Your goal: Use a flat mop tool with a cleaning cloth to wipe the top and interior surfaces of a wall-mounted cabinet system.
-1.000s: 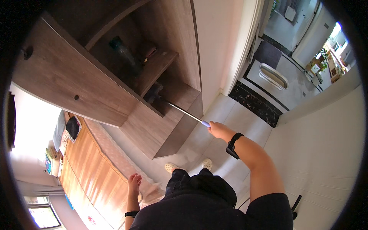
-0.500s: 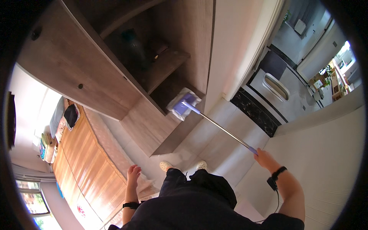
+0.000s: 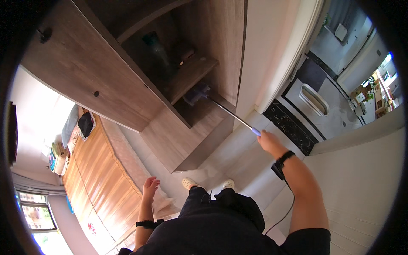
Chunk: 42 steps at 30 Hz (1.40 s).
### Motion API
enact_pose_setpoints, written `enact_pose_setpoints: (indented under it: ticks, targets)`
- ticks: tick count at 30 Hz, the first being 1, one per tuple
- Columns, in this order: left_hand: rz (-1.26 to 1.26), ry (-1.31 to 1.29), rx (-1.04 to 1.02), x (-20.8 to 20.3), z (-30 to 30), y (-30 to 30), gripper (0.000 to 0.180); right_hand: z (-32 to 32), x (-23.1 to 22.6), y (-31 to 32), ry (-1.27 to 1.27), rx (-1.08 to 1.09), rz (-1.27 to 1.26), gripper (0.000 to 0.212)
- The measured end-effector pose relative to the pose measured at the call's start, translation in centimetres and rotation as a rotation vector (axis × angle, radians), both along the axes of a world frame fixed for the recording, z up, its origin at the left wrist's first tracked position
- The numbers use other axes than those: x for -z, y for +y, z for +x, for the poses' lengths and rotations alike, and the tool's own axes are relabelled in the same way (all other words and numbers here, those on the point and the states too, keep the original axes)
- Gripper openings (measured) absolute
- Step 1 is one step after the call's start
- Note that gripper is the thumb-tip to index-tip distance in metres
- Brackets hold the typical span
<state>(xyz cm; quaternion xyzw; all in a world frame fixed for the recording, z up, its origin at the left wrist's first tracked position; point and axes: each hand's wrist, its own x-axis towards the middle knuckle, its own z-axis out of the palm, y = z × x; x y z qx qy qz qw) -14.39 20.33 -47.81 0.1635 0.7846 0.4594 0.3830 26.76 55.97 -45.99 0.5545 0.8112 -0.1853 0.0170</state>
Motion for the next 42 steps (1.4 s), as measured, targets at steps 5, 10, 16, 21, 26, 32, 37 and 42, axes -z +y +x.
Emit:
enact_pose_setpoints:
  ticks: [5,10,16,21,26,32,37,42]
  targets:
    - [-0.055,0.016,-0.102,0.2,-0.6,-2.4,0.025,-2.7,0.2,3.8,-0.043,0.005,0.027,0.029]
    - [0.000,-0.019,-0.180,0.5,0.3,-3.5,0.025,-2.2,0.5,3.3,-0.067,0.061,-0.048,0.032]
    - [0.003,-0.062,-0.124,2.1,1.6,-3.1,0.024,7.5,4.3,-1.1,-0.038,0.056,-0.013,0.030]
    - [0.020,0.015,0.043,3.6,1.9,-1.2,0.024,14.7,2.6,-7.6,-0.175,0.070,-0.030,0.029]
    - [0.051,0.065,0.204,3.2,4.5,2.7,0.023,18.1,0.6,-13.0,-0.162,0.214,-0.163,0.030]
    - [0.061,0.092,0.325,3.6,6.1,4.5,0.024,16.8,-0.3,-15.0,-0.060,0.134,-0.219,0.030]
    - [0.085,0.130,0.378,3.8,7.0,5.1,0.024,14.9,1.9,-14.6,0.017,0.110,-0.230,0.031]
    - [0.044,0.144,0.440,4.4,6.9,4.7,0.024,12.1,5.2,-12.1,0.064,0.037,-0.175,0.025]
